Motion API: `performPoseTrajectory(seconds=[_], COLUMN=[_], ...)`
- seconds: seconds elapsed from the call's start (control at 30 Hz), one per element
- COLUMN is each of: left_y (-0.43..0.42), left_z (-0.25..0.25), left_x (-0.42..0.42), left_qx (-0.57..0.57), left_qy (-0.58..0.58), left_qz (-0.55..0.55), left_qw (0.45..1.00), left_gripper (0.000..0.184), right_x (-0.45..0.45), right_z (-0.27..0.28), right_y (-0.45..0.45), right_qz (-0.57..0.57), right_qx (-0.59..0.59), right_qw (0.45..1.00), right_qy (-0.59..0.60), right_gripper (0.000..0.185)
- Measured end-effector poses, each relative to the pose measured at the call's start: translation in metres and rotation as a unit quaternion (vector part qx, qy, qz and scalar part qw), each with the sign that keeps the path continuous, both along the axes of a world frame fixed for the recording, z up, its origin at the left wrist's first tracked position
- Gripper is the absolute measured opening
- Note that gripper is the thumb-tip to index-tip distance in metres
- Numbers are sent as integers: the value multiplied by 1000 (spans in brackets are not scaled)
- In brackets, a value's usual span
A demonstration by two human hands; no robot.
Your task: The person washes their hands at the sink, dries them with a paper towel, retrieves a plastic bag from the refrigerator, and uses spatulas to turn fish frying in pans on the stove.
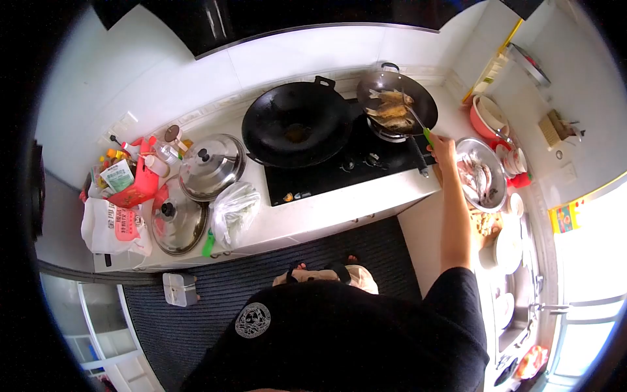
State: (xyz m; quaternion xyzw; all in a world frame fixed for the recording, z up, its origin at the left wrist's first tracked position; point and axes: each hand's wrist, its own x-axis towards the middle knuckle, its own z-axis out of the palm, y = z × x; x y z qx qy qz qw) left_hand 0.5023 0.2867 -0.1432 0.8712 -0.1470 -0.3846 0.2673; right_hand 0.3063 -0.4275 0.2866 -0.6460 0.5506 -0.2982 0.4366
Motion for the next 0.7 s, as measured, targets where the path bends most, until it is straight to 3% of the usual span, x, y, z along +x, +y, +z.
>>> performPoseTrajectory(seconds=[0.13, 0.23, 0.33, 0.47, 0.6, 0.7], left_y=[31, 45, 49, 35, 32, 38], left_z=[-8, -20, -41, 11, 26, 40], left_x=[7, 22, 38, 52, 53, 49], left_qx=[16, 38, 72, -70, -136, 19], left_qy=[11, 19, 12, 23, -5, -55], left_qz=[-10, -39, -137, 46, 104, -63], left_qw=[1000, 998, 988, 996, 985, 996], left_gripper=[18, 19, 20, 21, 23, 25], right_x=[23, 48, 88, 137, 164, 180], right_z=[25, 46, 76, 76, 61, 31], right_y=[38, 75, 123, 147, 145, 134], right_qz=[39, 92, 173, 266, 317, 331], right_qx=[-178, -280, -279, -288, -269, -257], right_qw=[969, 937, 902, 828, 793, 790], right_qy=[168, 187, 279, 400, 446, 448], right_gripper=[30, 30, 28, 23, 21, 23])
